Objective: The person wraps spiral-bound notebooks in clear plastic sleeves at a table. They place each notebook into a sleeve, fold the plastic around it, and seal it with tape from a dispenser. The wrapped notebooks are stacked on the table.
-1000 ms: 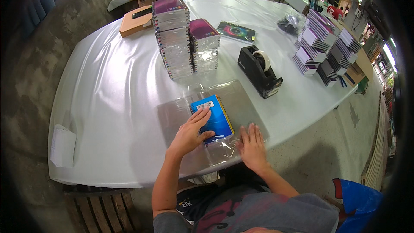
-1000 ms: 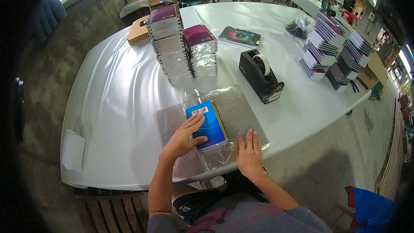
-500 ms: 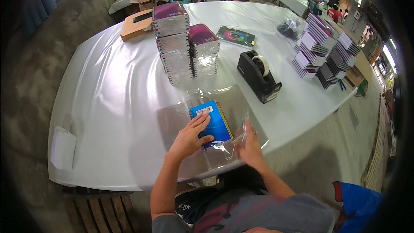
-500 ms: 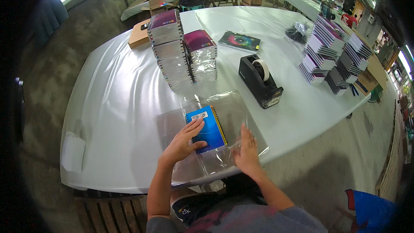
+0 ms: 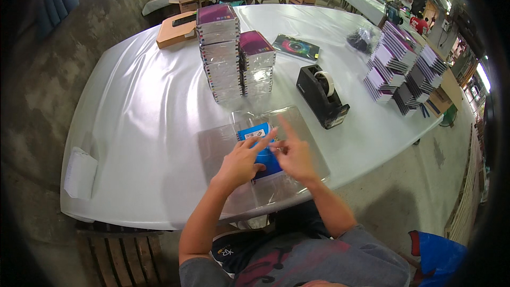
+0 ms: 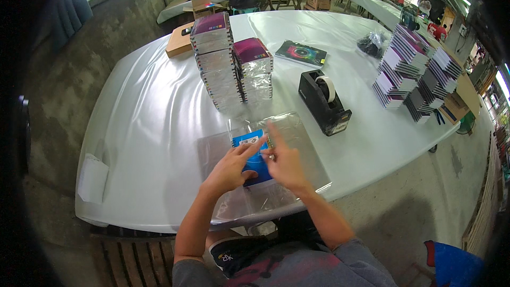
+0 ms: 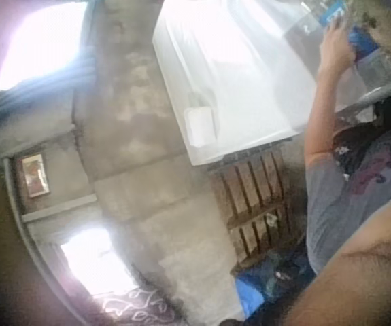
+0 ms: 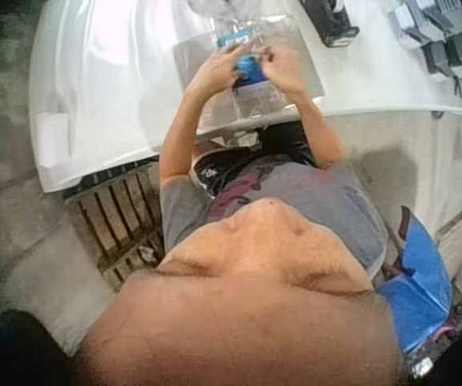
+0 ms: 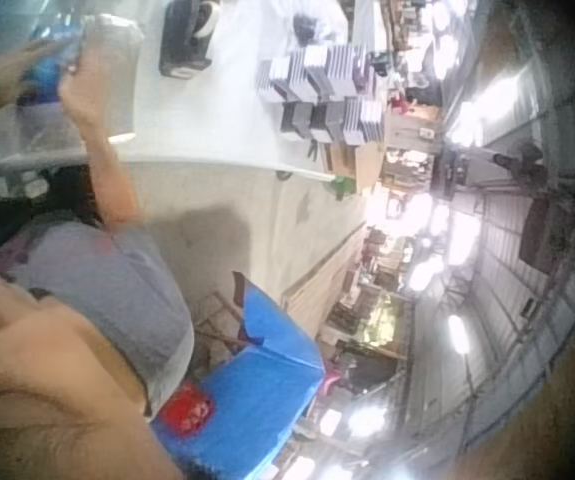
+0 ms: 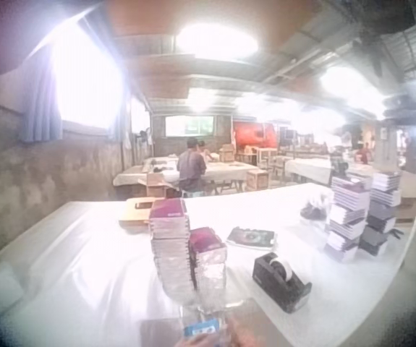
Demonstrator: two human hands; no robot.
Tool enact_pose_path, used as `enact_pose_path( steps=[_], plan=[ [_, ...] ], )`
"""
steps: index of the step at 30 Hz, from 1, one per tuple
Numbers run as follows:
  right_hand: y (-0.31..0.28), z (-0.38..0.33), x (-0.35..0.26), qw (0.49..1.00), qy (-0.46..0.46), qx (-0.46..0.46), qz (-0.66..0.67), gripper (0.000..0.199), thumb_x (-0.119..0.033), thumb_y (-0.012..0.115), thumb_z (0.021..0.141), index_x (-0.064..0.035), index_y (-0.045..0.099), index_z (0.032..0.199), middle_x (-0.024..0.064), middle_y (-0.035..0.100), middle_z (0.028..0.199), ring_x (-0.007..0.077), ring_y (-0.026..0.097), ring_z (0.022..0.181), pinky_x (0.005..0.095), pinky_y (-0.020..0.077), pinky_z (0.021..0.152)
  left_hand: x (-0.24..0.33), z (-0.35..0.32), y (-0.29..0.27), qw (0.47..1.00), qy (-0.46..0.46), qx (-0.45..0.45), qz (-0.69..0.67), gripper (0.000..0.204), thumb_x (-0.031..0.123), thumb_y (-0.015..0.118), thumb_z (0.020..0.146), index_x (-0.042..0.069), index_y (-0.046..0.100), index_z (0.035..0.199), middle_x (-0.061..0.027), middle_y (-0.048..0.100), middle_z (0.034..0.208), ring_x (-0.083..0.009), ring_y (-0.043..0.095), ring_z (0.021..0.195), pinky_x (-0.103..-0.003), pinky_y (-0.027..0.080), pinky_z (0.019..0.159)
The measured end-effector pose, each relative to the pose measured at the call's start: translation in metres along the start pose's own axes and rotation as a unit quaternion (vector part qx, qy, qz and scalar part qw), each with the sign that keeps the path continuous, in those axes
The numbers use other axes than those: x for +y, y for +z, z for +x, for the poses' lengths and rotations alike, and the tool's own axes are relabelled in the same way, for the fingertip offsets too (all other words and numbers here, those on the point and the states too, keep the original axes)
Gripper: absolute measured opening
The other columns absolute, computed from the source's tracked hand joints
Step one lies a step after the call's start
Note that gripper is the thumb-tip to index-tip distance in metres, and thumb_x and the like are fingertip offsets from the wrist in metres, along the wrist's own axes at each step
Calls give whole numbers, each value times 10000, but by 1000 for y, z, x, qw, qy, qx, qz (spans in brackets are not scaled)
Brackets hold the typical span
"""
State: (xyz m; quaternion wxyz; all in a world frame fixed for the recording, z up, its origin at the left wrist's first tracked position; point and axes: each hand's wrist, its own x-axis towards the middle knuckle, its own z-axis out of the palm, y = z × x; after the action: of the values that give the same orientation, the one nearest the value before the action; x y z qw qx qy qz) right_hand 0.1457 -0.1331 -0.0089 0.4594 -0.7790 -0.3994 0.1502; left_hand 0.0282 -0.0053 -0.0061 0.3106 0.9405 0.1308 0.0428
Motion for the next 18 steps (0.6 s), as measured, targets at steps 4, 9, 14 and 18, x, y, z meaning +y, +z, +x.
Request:
enact_pose_path(
  steps=[4, 9, 14, 18],
  plan=[
    [22, -4, 13, 995, -76, 32, -47, 814, -11, 673, 768, -184, 266, 1452, 170, 685, 887, 227, 632, 599, 344, 501, 612, -5, 18, 4, 994, 26, -52, 93, 853, 99, 787, 638, 225, 382, 1378, -112, 479, 1259, -361, 450, 1206, -471, 484, 888],
    [7, -21, 9, 995, -86, 11, 39, 861, 1, 693, 745, -190, 250, 1458, 184, 664, 972, 232, 658, 682, 356, 504, 617, -4, 29, 4, 999, 35, -11, 36, 932, 61, 829, 533, 93, 388, 1352, -127, 479, 1231, -371, 505, 1125, -456, 483, 870],
    [-27, -49, -11, 898, 25, -393, 198, 827, 31, 701, 738, -115, 284, 1437, 131, 605, 1126, 168, 638, 848, 278, 501, 710, 8, 19, -11, 1000, 0, -10, 3, 958, 78, 822, 544, 42, 342, 1372, -152, 452, 1266, -376, 498, 1121, -439, 453, 894],
    [-58, 10, 7, 860, -301, -375, 172, 828, -18, 693, 773, -116, 237, 1457, 129, 550, 1216, 207, 585, 1060, 324, 501, 835, 7, 20, -12, 1000, 7, -12, 12, 965, 89, 828, 553, 59, 329, 1379, -149, 452, 1259, -373, 501, 1120, -444, 457, 891]
  ],
)
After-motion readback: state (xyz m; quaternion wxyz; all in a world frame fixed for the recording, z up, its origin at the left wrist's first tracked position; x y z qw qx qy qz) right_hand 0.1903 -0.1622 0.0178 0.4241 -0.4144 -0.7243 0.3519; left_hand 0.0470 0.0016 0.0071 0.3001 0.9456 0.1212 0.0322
